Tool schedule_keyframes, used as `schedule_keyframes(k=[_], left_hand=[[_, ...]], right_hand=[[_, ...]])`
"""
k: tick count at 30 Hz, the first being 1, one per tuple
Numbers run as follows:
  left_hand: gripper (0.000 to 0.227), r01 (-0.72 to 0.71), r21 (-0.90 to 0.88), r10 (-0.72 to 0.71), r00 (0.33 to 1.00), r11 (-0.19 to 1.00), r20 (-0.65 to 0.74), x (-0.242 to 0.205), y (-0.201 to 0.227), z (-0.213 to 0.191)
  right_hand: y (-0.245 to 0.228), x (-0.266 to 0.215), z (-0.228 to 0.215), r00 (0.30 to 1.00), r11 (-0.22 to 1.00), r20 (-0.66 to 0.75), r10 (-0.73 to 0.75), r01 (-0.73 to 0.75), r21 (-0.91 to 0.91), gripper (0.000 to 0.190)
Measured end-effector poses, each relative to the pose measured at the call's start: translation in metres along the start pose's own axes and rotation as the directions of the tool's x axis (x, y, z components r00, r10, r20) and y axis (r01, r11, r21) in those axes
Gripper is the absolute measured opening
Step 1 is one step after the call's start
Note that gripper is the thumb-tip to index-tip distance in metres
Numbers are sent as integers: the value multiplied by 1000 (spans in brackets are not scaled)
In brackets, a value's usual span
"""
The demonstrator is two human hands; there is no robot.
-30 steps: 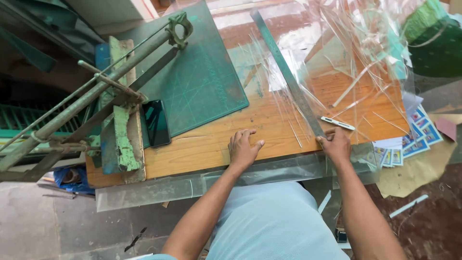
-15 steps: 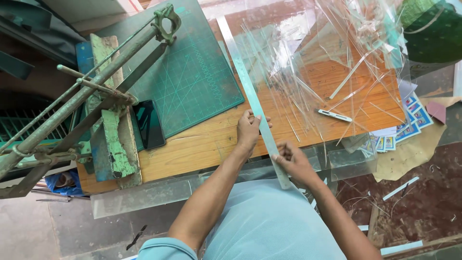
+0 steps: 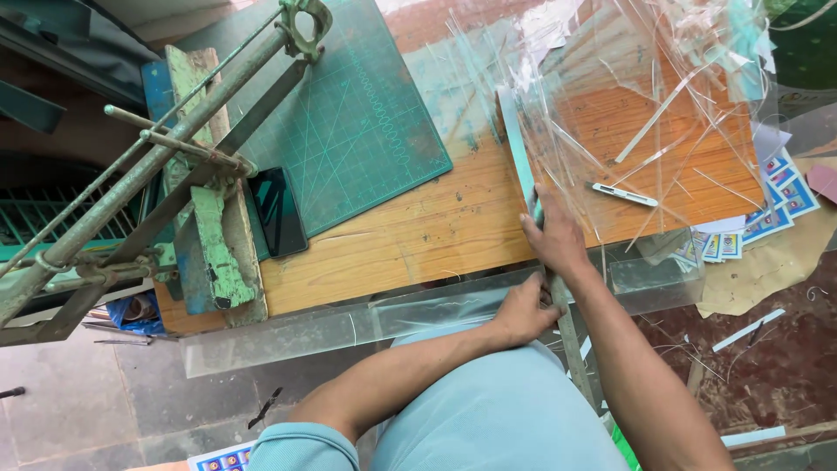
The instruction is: Measuring and cutting sheets of printed labels using a ruler and a utility knife.
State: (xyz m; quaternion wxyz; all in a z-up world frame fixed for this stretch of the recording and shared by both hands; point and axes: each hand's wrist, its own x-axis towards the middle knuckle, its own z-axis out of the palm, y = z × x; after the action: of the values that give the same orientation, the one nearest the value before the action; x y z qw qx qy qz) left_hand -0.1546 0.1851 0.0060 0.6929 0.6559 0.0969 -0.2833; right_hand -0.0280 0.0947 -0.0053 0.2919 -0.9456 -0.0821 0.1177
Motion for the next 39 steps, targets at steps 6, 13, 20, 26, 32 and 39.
schedule_keyframes(k=[6, 13, 20, 26, 32, 39], left_hand=[[27, -307, 125, 244, 899, 944, 364, 11, -27, -9], [15, -139, 487, 116, 990, 862, 77, -10, 21, -107], [31, -133, 823, 412, 902, 552, -131, 24, 54, -162], [64, -271, 928, 495, 861, 256, 115, 81, 48, -141], [83, -266, 939, 497, 858, 218, 128, 94, 41, -141], [76, -333, 931, 514, 831, 150, 214, 109, 57, -144]], right_hand=[[-6, -39, -23, 998, 994, -47, -51, 55, 96, 58], [2, -182, -66, 897, 934, 261, 356, -351, -71, 51], [0, -246, -55, 880, 884, 143, 452, -464, 59, 51], [-28, -170, -32, 925, 928, 66, 373, -371, -42, 46], [-6, -205, -17, 931, 932, 50, 362, -361, -37, 49], [-6, -202, -28, 880, 881, 79, 468, -471, 33, 53]])
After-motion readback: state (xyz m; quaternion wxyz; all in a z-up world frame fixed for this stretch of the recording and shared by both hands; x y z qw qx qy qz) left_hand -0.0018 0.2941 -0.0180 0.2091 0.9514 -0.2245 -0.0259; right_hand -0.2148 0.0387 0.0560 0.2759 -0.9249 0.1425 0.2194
